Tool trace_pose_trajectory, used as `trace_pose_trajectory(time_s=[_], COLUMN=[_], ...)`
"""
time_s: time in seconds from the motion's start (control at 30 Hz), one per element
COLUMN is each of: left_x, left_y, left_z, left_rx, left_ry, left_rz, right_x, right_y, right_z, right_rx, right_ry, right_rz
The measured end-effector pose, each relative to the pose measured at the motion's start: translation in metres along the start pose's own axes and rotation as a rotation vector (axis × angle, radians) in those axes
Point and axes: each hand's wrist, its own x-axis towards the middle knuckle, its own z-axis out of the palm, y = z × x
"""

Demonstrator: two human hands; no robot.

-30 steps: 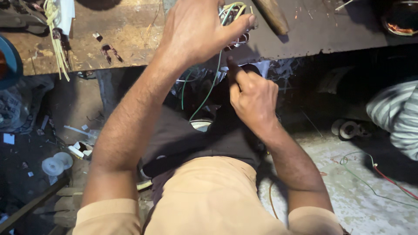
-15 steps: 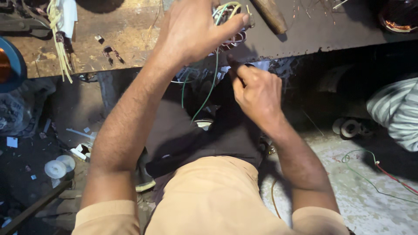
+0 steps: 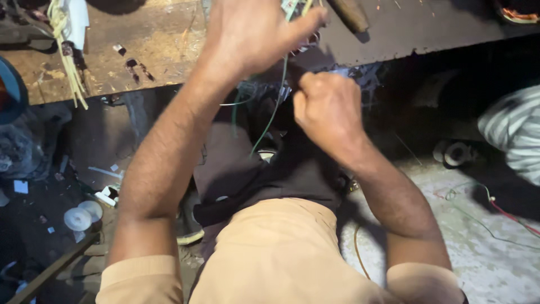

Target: The person is seated on the floor, winding a green insulated wire around a small cylindrical electrical component. They use a red-handled tool to press and secure the wire into the slots of the component while holding it with their left hand.

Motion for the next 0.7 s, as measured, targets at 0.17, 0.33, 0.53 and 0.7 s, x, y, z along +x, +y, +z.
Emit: trace_pose_trajectory(time_s=[0.17, 0.33, 0.53, 0.7], left_x=[0.005, 0.003, 0.009, 0.001], left_y=[-0.004, -0.008, -0.014, -0.012], left_z=[-0.008, 0.000, -0.011, -0.008], left_rx=[-0.081, -0.065, -0.118, -0.045], left_ry=[0.073, -0.001, -0.084, 0.009], left_rz=[0.051, 0.000, -0.093, -0.006], right_x=[0.002, -0.005, 0.008, 0.004], right_y=[-0.019, -0.005, -0.015, -0.011], right_z=[0.015, 0.017, 0.020, 0.012], right_rx=[0.126, 0.034, 0.092, 0.051], right_ry=[0.188, 0.070, 0.131, 0.071], right_rz=[-0.062, -0.001, -0.020, -0.031])
